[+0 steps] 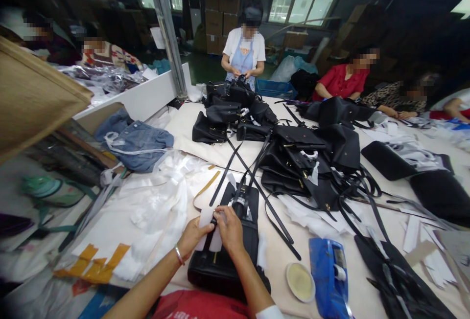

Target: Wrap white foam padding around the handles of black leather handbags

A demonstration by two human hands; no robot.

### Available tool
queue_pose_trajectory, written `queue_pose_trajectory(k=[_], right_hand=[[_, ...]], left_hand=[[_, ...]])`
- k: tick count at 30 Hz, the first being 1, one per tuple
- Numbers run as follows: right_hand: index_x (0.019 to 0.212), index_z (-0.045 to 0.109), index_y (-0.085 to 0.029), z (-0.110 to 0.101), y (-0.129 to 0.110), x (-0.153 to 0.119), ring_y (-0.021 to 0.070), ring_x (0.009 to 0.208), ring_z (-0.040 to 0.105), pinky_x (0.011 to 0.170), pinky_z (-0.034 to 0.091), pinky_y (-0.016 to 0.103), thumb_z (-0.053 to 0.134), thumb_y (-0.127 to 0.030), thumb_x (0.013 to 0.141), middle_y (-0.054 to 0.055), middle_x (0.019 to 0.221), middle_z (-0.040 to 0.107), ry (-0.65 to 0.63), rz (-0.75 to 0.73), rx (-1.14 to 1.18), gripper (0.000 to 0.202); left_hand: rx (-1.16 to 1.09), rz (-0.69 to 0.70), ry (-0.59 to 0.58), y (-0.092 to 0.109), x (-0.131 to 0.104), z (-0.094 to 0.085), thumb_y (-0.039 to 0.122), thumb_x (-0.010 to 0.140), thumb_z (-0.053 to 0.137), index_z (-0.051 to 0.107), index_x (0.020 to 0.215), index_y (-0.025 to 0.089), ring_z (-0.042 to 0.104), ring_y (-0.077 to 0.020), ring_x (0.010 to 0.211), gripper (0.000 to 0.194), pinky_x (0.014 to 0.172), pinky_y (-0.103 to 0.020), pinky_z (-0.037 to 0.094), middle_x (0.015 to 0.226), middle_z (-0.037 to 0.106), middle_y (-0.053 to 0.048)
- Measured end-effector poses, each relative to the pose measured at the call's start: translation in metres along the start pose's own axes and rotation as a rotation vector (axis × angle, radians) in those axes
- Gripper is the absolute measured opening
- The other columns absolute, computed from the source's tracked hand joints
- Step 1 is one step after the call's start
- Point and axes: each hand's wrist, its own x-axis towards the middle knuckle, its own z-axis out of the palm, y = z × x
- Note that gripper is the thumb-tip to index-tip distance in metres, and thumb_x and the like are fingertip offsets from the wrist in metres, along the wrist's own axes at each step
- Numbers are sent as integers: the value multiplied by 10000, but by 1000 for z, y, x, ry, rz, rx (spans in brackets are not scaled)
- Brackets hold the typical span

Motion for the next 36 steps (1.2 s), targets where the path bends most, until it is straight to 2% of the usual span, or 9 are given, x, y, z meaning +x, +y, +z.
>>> queue_pose_trajectory(k=[5,12,14,17,20,24,27,31,36], right_hand=[[938,610,-215,2,4,-1,170,827,584,766,429,267,508,-310,841,11,901,649,-3,65,35,171],[1013,590,-225,2,8,-4,203,950,581,870,428,331,555,-339,814,41,1001,641,13,133,130,232],[1076,567,-228,-2,14,-6,204,915,594,837,457,341,581,-379,796,49,982,641,-15,197,289,318],[1194,487,-240,-9,30,-11,170,763,615,692,509,314,552,-466,808,45,900,633,-65,413,667,452],[1156,516,-223,-10,46,-17,129,616,576,549,493,256,593,-489,779,21,773,605,-175,557,848,468],[1128,559,-208,-3,51,-20,83,486,459,433,380,185,633,-470,758,-34,606,512,-313,501,828,459],[1073,602,-187,1,43,-16,70,508,443,458,351,177,629,-442,774,-31,619,507,-300,411,802,394],[986,629,-176,1,31,-11,85,585,502,505,366,187,638,-402,768,-4,717,565,-276,399,784,314],[805,627,-158,-1,26,-8,90,509,488,487,362,208,647,-414,731,-24,618,545,-169,397,653,268]], left_hand=[[-8,-77,-40,7,-1,-7,311,701,689,643,1033,116,650,-218,799,388,743,-328,496,886,713,-74],[70,-81,-42,12,3,-4,277,708,666,643,1030,122,644,-230,823,358,776,-351,487,898,708,-70],[68,-51,-42,13,1,-1,271,719,650,633,1070,132,633,-238,882,377,818,-361,473,939,703,-70],[49,-24,-33,17,-3,3,277,734,631,627,1091,135,610,-248,952,385,862,-370,452,975,696,-78],[24,-29,-54,19,-4,6,304,732,635,620,1098,130,613,-242,913,406,835,-371,458,959,694,-84],[17,-26,-103,19,-4,9,345,728,640,614,1094,125,620,-229,848,427,784,-352,468,920,691,-85],[75,24,-87,19,-4,10,335,752,610,605,1092,126,609,-228,877,399,803,-345,461,963,680,-85],[202,145,-77,16,-2,12,273,784,551,599,1081,147,577,-225,968,326,887,-341,422,1036,657,-69],[285,207,-106,13,-3,16,208,786,519,578,1108,163,576,-211,960,331,908,-340,406,1066,645,-57]])
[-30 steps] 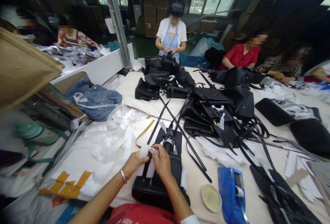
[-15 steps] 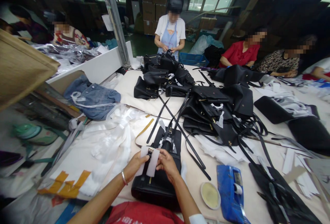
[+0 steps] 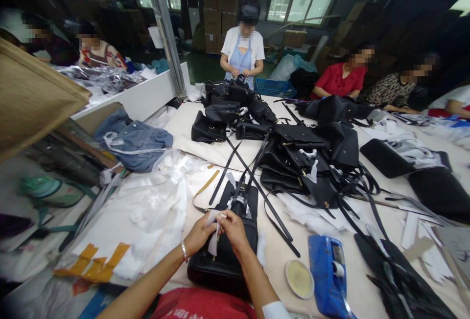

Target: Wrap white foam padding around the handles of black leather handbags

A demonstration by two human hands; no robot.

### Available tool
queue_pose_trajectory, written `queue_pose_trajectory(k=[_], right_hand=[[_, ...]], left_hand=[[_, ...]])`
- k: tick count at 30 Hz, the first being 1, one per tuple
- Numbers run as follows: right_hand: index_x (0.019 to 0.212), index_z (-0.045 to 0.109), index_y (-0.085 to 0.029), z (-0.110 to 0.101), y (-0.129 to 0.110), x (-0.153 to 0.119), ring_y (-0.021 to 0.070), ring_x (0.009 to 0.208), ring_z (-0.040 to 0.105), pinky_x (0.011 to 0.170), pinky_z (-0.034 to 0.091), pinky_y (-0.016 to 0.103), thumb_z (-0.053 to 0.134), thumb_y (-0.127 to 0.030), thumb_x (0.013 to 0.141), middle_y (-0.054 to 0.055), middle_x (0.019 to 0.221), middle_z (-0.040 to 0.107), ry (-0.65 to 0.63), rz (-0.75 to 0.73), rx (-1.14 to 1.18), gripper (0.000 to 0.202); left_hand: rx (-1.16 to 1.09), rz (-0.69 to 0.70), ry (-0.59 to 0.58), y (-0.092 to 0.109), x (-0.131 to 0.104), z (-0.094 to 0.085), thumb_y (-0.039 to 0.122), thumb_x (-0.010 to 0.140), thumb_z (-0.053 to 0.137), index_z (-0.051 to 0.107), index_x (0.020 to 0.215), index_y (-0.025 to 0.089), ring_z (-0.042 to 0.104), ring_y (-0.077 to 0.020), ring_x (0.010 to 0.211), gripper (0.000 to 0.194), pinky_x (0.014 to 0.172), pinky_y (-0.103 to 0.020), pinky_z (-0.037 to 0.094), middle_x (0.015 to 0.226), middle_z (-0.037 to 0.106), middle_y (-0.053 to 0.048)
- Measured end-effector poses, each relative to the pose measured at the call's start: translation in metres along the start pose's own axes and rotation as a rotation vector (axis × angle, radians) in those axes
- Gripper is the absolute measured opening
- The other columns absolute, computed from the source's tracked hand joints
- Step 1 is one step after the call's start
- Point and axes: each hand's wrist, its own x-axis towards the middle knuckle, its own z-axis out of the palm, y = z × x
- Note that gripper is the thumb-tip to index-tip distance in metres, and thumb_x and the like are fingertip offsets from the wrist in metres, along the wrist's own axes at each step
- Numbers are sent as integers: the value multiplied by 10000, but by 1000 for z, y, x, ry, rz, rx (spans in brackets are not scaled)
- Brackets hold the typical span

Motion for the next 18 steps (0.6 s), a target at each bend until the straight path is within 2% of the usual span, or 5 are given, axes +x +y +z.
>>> queue_pose_trajectory(k=[6,9,12,15,18], right_hand=[[741,621,-176,-3,-1,1,120,512,494,501,375,235,654,-436,687,-23,590,566,134,-27,-201,267],[690,611,-190,2,-3,1,139,577,522,560,384,244,612,-410,727,-11,619,586,234,-152,-447,223],[656,588,-195,6,-2,1,148,609,527,578,385,249,597,-411,740,1,637,589,301,-222,-568,233],[694,575,-190,2,1,-3,141,547,513,532,393,248,595,-455,743,-10,585,565,196,-113,-370,270],[853,595,-179,-7,3,-9,139,575,540,550,427,254,605,-456,751,0,675,604,22,-45,-86,295]], left_hand=[[-83,-25,-54,6,-12,11,280,816,529,502,1228,166,548,-233,1065,428,938,-357,400,1170,603,-88],[-21,35,72,4,-15,22,246,754,612,490,1244,181,493,-244,1157,509,1002,-356,341,1254,558,-95],[12,32,196,-5,-13,28,256,783,568,524,1202,185,537,-237,1091,427,947,-341,383,1197,591,-104],[10,-53,130,-15,-10,27,314,825,508,553,1154,163,615,-192,775,364,701,-301,465,986,663,-95],[-68,-155,40,-19,-7,22,388,834,490,564,1127,130,570,-139,574,398,531,-247,420,789,665,-61]])
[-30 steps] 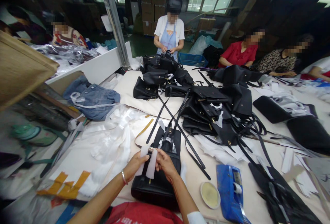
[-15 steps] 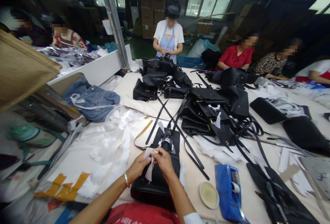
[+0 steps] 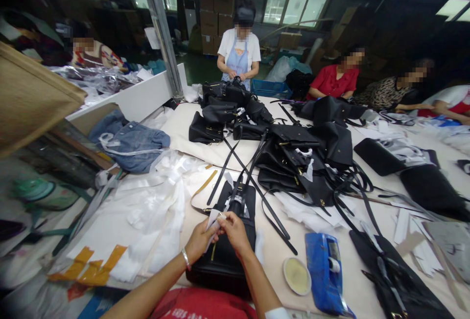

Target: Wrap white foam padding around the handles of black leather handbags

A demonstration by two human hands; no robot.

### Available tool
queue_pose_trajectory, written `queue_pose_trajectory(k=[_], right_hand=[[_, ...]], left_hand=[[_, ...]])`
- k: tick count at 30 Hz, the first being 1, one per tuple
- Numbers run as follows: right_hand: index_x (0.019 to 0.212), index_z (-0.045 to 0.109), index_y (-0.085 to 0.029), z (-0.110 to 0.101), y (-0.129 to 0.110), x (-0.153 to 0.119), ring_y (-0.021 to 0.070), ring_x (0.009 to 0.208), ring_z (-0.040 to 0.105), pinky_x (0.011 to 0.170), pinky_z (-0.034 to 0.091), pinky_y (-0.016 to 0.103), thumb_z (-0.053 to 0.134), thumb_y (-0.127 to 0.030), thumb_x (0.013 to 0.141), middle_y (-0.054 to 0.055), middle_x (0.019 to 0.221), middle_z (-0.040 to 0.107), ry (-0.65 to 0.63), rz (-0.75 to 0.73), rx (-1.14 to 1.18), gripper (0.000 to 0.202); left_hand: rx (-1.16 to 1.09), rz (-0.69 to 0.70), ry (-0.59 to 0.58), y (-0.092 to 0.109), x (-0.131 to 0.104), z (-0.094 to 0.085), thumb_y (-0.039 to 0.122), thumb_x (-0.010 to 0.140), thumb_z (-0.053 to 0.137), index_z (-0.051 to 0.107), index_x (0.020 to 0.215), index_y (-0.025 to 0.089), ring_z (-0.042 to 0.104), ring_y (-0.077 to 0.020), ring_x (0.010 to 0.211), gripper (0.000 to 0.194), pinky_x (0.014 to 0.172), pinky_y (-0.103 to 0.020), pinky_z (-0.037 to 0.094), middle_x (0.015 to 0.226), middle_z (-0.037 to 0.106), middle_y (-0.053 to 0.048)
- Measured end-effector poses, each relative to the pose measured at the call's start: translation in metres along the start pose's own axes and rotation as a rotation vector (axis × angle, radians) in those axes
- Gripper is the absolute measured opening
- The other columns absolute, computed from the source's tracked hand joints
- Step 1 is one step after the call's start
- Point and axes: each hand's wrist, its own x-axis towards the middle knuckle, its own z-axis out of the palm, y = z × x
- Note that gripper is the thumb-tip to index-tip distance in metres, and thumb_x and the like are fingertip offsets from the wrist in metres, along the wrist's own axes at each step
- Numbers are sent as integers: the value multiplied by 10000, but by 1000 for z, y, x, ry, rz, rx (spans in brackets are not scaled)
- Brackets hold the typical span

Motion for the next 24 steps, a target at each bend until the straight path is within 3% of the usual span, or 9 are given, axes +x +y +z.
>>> queue_pose_trajectory(k=[3,8,12,14,19,24], right_hand=[[925,607,-178,-5,1,-5,131,605,552,575,438,253,643,-441,734,4,739,625,-25,-17,95,327],[779,596,-158,-8,3,-3,112,505,521,503,416,233,685,-468,687,-20,579,585,49,53,76,335],[727,553,-164,-16,-1,1,116,481,530,484,426,236,705,-455,663,-22,539,583,8,117,47,334],[744,546,-171,-19,-4,1,118,498,540,492,440,239,694,-432,681,-23,565,582,-2,88,35,307],[1010,540,-225,-20,-10,-2,111,529,549,502,465,245,665,-359,716,-33,720,551,61,-78,-18,347],[969,569,-218,-19,-8,-4,107,522,531,507,461,242,623,-348,745,-35,693,523,33,-91,-46,264]], left_hand=[[-70,-46,-8,1,1,-2,426,812,517,576,1110,114,567,-128,563,435,517,-232,410,749,658,-55],[-81,-59,-61,6,2,-1,398,797,533,601,1073,117,573,-125,575,399,520,-230,414,791,668,-69],[-58,-47,-107,13,1,-2,385,796,541,601,1077,138,606,-152,653,379,561,-244,439,836,675,-71],[-68,-19,-105,18,0,-1,407,809,530,589,1101,148,617,-163,703,394,602,-256,454,870,676,-73],[-101,-18,-113,26,0,2,448,804,544,570,1134,143,618,-166,714,450,614,-254,451,876,674,-78],[-115,-3,-151,27,0,1,434,810,546,544,1171,139,607,-161,726,466,626,-256,455,895,665,-80]])
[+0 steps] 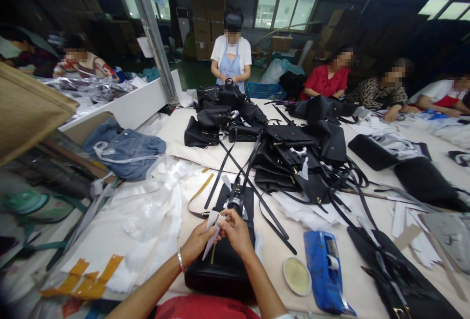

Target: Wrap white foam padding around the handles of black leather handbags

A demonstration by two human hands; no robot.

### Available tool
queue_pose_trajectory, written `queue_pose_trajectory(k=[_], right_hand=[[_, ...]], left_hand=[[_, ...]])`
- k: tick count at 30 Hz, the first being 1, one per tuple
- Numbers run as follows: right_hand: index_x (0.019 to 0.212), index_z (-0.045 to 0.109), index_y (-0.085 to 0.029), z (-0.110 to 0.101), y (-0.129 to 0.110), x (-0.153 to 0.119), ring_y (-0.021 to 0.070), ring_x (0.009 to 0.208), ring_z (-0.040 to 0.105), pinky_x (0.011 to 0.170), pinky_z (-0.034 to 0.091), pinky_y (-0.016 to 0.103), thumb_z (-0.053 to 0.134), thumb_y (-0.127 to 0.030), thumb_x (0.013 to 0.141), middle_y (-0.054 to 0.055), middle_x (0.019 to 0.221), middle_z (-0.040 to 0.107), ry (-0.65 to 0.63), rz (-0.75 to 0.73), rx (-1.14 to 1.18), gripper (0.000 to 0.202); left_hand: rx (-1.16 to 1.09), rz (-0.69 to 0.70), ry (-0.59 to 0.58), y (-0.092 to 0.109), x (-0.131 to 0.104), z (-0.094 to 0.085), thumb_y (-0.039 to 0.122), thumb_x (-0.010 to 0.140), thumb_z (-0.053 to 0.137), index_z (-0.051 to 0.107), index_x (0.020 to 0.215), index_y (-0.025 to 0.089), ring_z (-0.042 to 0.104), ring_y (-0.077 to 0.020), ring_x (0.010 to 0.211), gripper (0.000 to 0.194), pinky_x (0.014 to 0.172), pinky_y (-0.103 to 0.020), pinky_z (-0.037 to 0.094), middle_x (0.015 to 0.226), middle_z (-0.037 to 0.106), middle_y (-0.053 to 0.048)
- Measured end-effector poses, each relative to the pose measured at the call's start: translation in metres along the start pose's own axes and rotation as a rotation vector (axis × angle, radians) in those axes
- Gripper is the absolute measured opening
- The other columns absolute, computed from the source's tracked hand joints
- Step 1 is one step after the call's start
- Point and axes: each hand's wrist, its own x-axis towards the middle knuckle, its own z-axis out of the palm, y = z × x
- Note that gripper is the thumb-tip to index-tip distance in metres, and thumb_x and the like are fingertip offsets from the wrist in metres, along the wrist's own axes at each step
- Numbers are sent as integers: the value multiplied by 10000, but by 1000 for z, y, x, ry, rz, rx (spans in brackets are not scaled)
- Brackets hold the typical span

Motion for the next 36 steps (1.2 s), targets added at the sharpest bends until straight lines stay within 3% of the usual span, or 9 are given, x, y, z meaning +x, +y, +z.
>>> queue_pose_trajectory(k=[22,36], right_hand=[[1056,582,-224,-4,3,5,101,524,538,513,456,244,622,-343,741,-38,714,514,14,30,20,339],[999,576,-199,-5,3,5,97,515,546,484,439,221,615,-345,761,-53,646,518,-18,20,39,282]], left_hand=[[-132,-48,-10,-4,12,1,467,800,561,538,1178,130,623,-168,746,507,649,-275,472,919,664,-94],[-130,-32,26,-6,16,2,467,807,551,560,1157,134,615,-167,722,483,629,-271,474,869,675,-74]])
